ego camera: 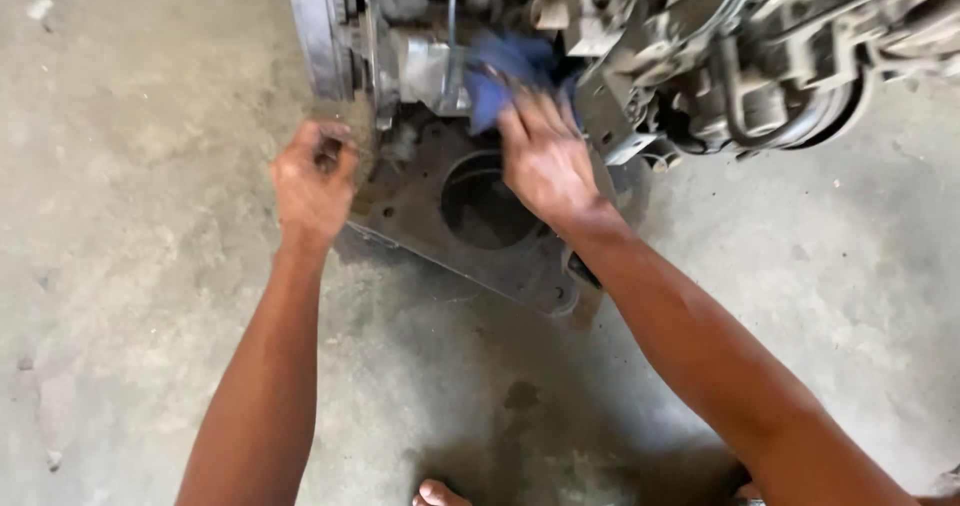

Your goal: Cleaning and inspecting various components of a disassembled vehicle engine.

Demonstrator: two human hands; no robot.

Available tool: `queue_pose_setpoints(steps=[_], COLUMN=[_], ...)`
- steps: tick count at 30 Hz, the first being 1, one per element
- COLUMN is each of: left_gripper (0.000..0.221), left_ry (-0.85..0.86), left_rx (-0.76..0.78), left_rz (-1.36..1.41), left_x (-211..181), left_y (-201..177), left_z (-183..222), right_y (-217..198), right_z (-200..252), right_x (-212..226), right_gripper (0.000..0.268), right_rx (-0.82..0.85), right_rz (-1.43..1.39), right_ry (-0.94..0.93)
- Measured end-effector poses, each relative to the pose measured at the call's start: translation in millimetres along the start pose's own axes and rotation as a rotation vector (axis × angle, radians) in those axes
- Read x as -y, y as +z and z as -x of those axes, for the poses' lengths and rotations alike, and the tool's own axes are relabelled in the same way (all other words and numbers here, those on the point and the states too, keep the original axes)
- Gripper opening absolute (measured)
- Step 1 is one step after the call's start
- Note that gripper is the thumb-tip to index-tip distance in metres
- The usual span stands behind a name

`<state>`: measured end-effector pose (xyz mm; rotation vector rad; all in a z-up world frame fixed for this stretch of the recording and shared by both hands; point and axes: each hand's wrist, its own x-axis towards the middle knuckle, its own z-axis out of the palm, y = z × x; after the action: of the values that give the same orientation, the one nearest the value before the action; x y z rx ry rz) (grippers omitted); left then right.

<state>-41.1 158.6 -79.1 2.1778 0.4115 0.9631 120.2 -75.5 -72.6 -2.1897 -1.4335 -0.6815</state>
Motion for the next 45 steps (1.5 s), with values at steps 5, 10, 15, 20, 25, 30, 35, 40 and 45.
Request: queue_pose_setpoints(steps=[5, 10, 15, 20, 25, 30, 35, 40, 45], left_gripper=[0.008, 0.029, 0.030, 0.056, 0.058, 0.033, 0.020, 0.022, 0.070], left_ry=[-0.276, -0.423, -0.318, -0.481, -0.640, -0.567, 0.315, 0.631, 1.014], left_rx=[0.384, 0.708, 0.776, 0.822, 0.885, 0.813, 0.581, 0.737, 0.657], left_rz=[0.039, 0.038, 0.135, 0.081, 0.240, 0.385, -0.091, -0.426, -1.091], left_x=[-23, -62, -77, -104, -134, -149, -207, -211, -181], left_y=[4, 17, 53, 66, 80, 108, 110, 139, 138], left_z=[7, 10, 11, 7, 16, 44, 47, 60, 110], right_y=[-25, -44, -3, -35, -60, -47, -45, -29, -30], right_z=[34, 17, 14, 32, 70, 108, 128, 139, 154], right_x=[-7, 20, 14, 3, 5, -10, -12, -27, -60], right_gripper=[0.032, 0.025, 0.032, 0.019, 0.009, 0.009, 0.031, 0.013, 0.012], right_rx=[-0.137, -0.210, -0.294, 0.070, -0.243, -0.374, -0.216, -0.499, -0.389], right_rz=[-0.315, -0.628, -0.112, -0.589, -1.247, -1.453, -2.155, -2.319, -2.103], right_ry=[0.421, 0.754, 0.250, 0.986, 0.942, 1.049, 1.193, 1.170, 1.220])
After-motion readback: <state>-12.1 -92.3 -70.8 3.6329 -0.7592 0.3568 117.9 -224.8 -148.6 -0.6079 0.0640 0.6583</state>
